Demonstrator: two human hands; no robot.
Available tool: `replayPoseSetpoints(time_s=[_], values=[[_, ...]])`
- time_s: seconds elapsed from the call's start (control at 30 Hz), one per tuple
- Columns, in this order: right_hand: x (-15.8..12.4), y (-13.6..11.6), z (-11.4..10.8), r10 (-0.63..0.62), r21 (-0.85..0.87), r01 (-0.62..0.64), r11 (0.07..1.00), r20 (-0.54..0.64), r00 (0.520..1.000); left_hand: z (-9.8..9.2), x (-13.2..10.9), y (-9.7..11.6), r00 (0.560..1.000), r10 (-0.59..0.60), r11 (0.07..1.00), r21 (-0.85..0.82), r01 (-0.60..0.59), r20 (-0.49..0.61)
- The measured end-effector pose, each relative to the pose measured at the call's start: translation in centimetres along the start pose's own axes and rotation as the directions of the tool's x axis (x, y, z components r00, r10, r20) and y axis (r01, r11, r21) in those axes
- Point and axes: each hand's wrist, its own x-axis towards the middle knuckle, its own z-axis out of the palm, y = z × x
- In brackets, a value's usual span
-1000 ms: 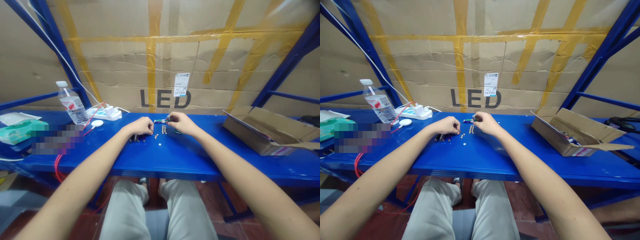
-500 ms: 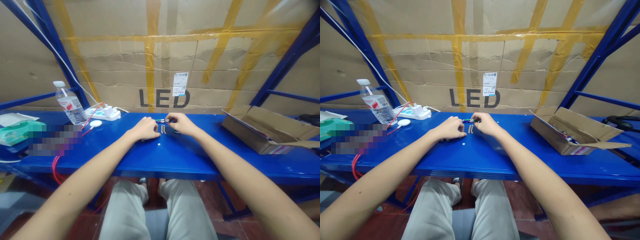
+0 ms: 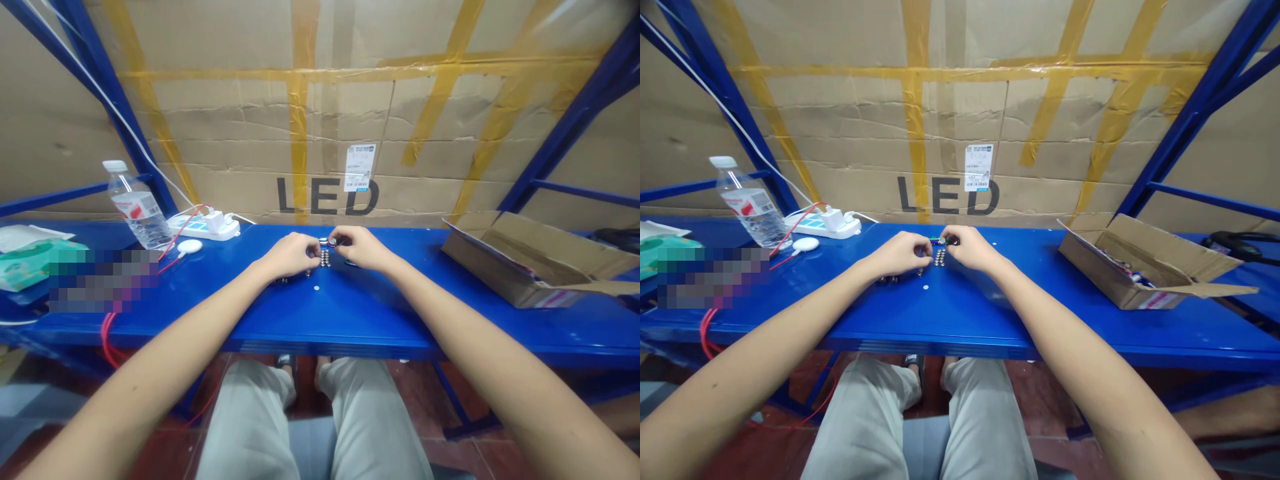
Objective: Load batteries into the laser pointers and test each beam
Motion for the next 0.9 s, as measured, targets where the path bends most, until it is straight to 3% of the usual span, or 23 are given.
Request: replayPoseSetpoints(time_s=[0.17,0.3,0.5,0.9], values=[[0.0,0.0,0.1,0.008,0.031,-0.009,0.999,0.009,1.000,-0.2,0.1,0.1,0.951,0.040,0.979,-0.180,-0.099,-0.306],[-0.1,0.0,0.1,-0.011,0.073,0.009,0.997,0.018,1.000,0.0,0.0,0.8,0.893,0.121,0.961,-0.172,-0.214,-0.433],[-0.1,-0.5,0.2,-0.039,0.135,0.034,0.990,0.033,0.999,0.8,-0.2,1.7,0.869,0.173,0.960,-0.118,-0.254,-0.463],[0.1,0.1,0.3,-0.069,0.169,0.070,0.983,-0.008,0.998,1.5,0.5,0.2,0.764,0.430,0.873,0.004,-0.488,-0.481]])
